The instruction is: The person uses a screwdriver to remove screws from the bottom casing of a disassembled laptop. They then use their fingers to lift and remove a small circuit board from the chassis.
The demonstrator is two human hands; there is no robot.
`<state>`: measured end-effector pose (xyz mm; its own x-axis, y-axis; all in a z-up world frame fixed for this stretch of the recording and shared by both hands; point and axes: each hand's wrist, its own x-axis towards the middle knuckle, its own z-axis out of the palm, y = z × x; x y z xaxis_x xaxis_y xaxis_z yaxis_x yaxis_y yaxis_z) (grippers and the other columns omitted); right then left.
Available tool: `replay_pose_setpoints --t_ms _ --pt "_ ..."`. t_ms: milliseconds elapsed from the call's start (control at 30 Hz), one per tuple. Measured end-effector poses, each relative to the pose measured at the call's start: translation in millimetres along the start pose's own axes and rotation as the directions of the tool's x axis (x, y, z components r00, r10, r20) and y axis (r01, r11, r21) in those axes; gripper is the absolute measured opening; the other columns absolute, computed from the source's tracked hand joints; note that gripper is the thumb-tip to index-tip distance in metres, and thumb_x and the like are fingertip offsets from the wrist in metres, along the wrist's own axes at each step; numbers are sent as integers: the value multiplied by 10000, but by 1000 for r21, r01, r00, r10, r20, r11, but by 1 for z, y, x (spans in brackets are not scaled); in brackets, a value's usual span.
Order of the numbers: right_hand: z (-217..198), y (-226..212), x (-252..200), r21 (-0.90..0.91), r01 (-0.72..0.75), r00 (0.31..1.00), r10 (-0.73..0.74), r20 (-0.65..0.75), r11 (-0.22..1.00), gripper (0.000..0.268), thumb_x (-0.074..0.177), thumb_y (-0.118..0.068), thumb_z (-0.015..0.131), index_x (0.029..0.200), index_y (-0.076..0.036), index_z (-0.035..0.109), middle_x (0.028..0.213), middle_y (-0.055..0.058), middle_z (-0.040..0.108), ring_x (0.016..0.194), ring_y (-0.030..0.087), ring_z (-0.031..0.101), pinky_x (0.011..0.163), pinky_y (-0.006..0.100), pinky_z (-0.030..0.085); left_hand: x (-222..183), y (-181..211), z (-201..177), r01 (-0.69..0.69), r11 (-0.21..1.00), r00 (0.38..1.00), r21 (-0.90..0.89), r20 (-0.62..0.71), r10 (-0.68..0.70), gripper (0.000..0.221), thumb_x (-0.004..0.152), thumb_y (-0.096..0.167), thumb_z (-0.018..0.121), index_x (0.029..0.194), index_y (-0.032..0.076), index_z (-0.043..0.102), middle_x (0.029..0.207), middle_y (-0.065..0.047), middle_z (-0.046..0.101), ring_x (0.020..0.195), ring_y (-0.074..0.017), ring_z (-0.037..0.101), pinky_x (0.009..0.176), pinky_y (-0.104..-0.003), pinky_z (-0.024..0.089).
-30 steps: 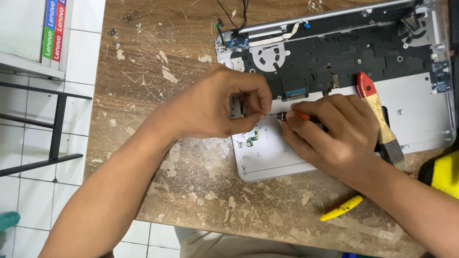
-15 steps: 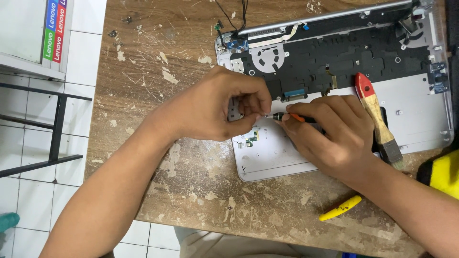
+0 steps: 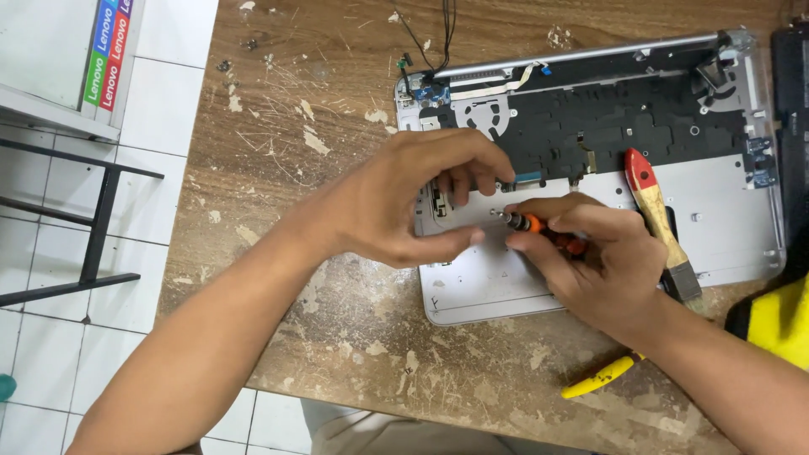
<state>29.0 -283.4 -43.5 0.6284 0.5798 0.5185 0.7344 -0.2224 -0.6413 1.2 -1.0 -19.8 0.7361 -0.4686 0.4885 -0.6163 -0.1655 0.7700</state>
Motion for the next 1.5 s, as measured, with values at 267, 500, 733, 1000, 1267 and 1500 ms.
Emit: replay_pose_setpoints --t_ms 267,500,733,1000,1267,1500 --pt "-2 -5 10 246 -3 998 -12 59 969 400 936 -105 796 1084 19 446 863 203 731 729 211 826 566 242 644 4 12 13 37 996 997 -75 -63 -42 277 996 165 899 1229 105 759 1063 -56 721 785 -147 612 673 -270 534" --pt "-4 -13 23 192 -108 984 78 160 975 285 973 -113 770 1114 43 578 893 151 740 621 152 720 537 229 583 6 12 6 130 990 990 -62 -41 -132 135 996 76 836 1126 75 802 990 -78 835 750 -132 771 661 -195 683" --pt "-9 -13 21 264 -214 973 230 -32 941 375 961 41 820 1129 -10 488 1085 250 760 1022 305 822 807 283 643 5 9 -3 80 990 985 -119 -145 -98 125 925 -55 843 967 10 746 910 -111 790 746 -159 717 645 -207 632" --pt "-11 -2 19 352 -78 987 121 -104 933 513 1091 -32 665 1431 -87 285 1041 73 411 933 369 767 800 454 717 12 25 0 339 936 941 -99 16 -339 152 884 124 823 822 154 687 885 38 806 855 -108 759 787 -275 592" --pt "-11 2 11 212 1 997 15 -74 977 722 1054 44 759 1555 -121 267 1077 228 619 465 96 355 479 231 230 8 12 7 247 955 969 -164 41 -243 142 945 121 819 874 132 696 857 20 765 776 -104 700 707 -260 537" --pt "-12 -26 32 182 173 982 -184 50 968 747 1155 66 577 1712 -208 161 1161 359 608 999 444 751 949 520 690 7 -6 -7 -122 993 992 -7 -43 121 132 834 24 553 954 27 607 917 -113 664 877 -277 687 765 -397 538"
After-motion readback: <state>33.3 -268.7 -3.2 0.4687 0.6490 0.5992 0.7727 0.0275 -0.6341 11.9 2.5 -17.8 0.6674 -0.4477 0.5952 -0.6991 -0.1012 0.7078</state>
